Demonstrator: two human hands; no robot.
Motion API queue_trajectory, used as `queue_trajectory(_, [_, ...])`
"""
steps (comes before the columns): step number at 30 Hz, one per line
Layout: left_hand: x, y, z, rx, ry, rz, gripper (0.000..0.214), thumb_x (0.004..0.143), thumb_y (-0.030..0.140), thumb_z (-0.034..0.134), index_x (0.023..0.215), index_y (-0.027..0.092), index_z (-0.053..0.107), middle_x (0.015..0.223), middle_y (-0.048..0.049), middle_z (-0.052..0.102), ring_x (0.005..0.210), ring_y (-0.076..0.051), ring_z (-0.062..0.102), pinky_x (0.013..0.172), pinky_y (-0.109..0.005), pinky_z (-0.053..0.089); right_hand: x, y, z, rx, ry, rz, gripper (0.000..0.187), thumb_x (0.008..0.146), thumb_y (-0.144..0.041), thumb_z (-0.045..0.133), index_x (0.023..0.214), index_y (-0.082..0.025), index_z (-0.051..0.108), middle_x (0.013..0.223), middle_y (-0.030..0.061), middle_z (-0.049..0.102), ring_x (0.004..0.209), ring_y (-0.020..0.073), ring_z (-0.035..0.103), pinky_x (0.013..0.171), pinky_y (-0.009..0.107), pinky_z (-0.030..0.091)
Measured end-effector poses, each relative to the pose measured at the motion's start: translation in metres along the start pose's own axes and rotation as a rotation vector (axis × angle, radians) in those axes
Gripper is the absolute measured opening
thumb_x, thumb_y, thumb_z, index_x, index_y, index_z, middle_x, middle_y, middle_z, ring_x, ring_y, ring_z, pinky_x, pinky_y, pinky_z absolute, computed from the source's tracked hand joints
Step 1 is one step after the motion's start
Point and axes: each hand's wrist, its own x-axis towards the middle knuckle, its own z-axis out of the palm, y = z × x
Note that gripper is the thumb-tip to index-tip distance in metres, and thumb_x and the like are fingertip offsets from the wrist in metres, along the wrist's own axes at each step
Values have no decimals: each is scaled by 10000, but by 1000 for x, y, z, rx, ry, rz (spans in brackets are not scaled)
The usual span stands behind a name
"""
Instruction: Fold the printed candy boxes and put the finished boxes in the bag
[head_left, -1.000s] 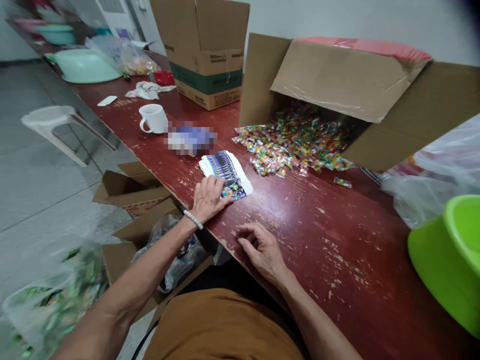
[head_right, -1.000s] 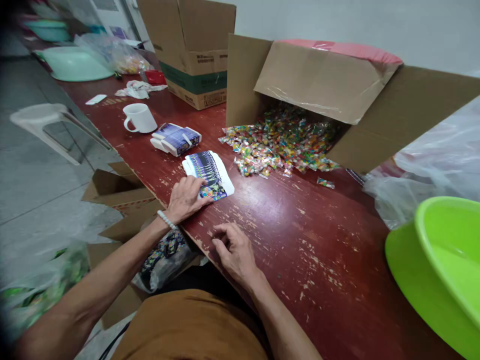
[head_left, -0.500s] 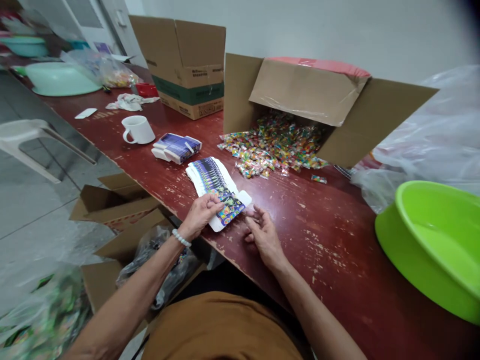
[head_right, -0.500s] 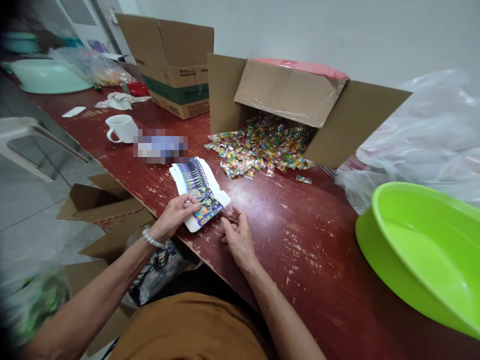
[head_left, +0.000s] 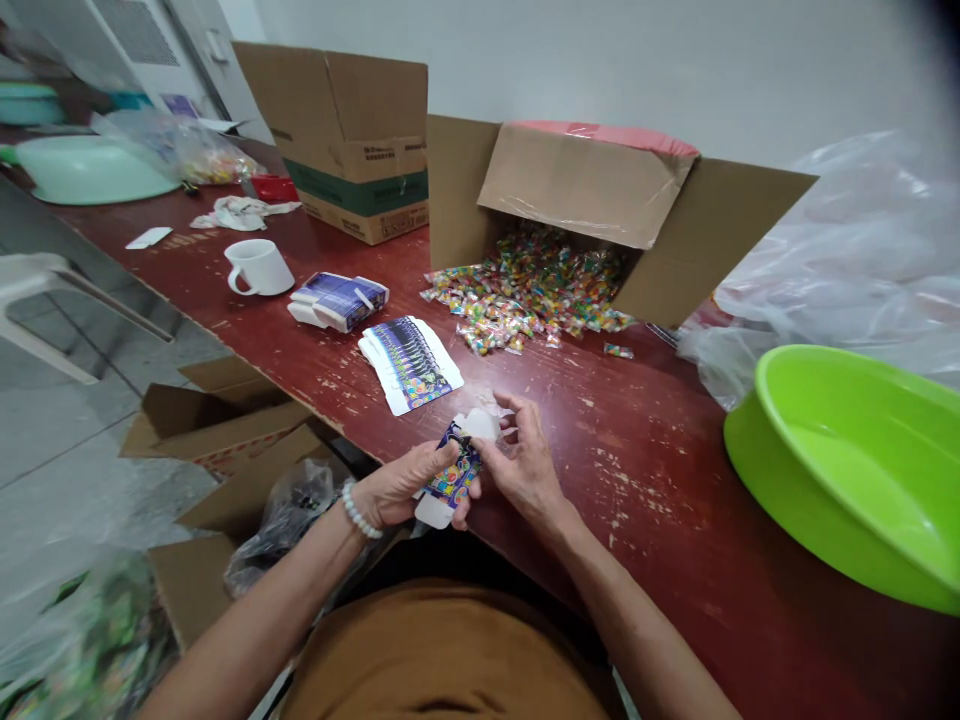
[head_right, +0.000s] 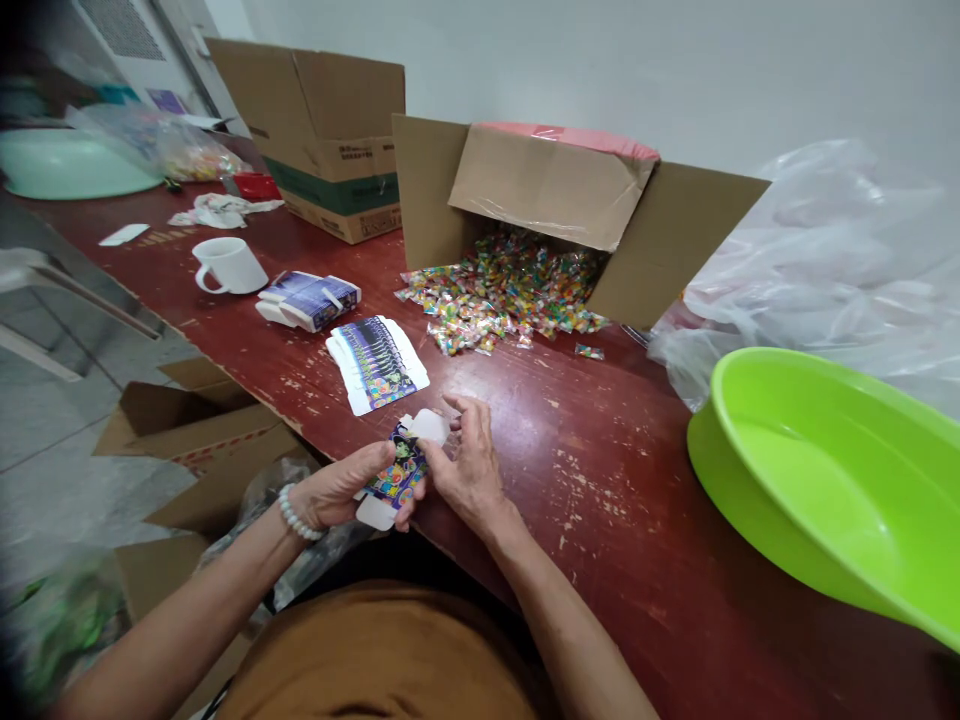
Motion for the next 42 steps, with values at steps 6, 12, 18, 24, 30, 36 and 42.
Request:
queue_trajectory(6, [6,-2,19,139,75,106,700,644,786,692,792,102,686,592,-59,666,464,-108,578,473,-196,454,-1,-12,-6,-568,74,-246,410,766,-281,762,1138,-207,608,1124,125,549,1044,296,564,869,441,522])
queue_trajectory(12, [12,-1,25,160,209,129,718,693,830,597,701,114,639,555,-52,624,472,-121,563,450,-205,422,-3,-14,-2,-486,18,-205,310,823,-240,702,1106,-223,576,1071,85,580,1011,256,590,866,395,526])
queue_trajectory(18, [12,1,27,291,264,114,725,692,843,577,750,123,644,574,-38,625,495,-112,552,469,-195,412,8,-12,-15,-377,-172,-152,243,800,-210,718,1004,-227,587,1021,51,589,851,198,602,712,304,496])
queue_trajectory(24, [28,5,12,234,351,124,653,836,760,490,894,136,672,772,-79,716,648,-170,644,606,-267,519,17,3,-33,-205,-237,-108,122,853,-195,667,755,-221,599,766,5,597,689,152,562,638,267,435])
queue_trajectory(30, [35,21,-2,749,796,508,326,846,475,647,1045,220,689,1138,-82,695,1127,-258,596,896,-308,502,14,5,-52,-288,-249,-82,81,848,-192,672,783,-217,631,811,18,639,721,160,586,666,277,434])
queue_trajectory(36, [13,29,21,604,238,141,513,857,637,565,999,162,696,927,-89,709,831,-231,674,715,-312,527,5,-12,-46,-263,-257,-128,95,828,-156,657,760,-212,620,771,16,631,688,156,591,630,266,425])
queue_trajectory(42, [11,14,23,272,-98,-168,541,614,655,786,688,142,630,601,-3,606,474,-120,562,528,-256,482,-3,-24,-37,-201,-295,-90,126,806,-105,604,737,-205,638,710,3,654,624,136,578,594,248,423])
